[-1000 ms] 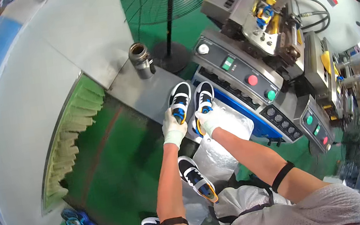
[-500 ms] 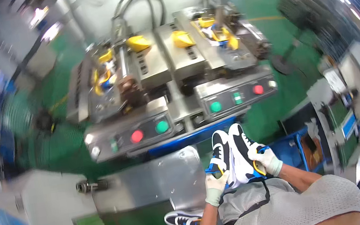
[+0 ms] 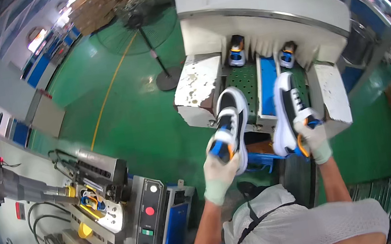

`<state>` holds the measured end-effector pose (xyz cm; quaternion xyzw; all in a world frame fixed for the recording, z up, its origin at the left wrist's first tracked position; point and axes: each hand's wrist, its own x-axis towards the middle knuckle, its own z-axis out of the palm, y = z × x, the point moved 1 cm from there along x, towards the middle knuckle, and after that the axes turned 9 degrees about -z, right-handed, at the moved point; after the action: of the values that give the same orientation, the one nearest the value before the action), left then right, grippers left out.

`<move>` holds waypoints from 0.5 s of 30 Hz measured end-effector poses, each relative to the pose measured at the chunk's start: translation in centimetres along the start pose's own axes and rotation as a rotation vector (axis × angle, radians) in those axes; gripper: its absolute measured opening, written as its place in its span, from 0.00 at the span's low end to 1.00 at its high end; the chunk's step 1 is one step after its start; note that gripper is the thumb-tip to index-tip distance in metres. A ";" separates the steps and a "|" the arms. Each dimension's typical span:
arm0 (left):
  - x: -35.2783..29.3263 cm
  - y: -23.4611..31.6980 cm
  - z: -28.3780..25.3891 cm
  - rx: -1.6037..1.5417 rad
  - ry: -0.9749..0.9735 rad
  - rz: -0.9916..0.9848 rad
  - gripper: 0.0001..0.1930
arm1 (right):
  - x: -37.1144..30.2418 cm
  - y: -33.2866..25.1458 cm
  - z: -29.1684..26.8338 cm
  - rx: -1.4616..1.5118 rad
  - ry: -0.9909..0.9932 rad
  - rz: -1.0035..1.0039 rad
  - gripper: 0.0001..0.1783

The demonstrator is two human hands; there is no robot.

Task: Operating machinery and placing sneakers on a conveyor belt in a shoe factory.

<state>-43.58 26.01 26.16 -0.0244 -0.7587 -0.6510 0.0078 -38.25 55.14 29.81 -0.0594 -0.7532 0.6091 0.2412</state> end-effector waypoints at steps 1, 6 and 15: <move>3.3 0.4 1.9 0.131 0.030 0.142 0.33 | 1.8 0.9 -1.2 -0.051 0.026 0.073 0.07; 16.9 1.2 14.9 0.393 -0.100 0.005 0.26 | 12.8 13.9 -10.3 -0.238 0.047 0.030 0.19; 9.6 -7.3 10.5 0.090 0.127 0.068 0.38 | 12.9 2.2 5.6 -0.640 -0.058 -0.657 0.34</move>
<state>-53.32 35.53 17.81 -0.0082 -0.7837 -0.6160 0.0792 -52.48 55.65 30.65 0.1281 -0.8887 0.2384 0.3700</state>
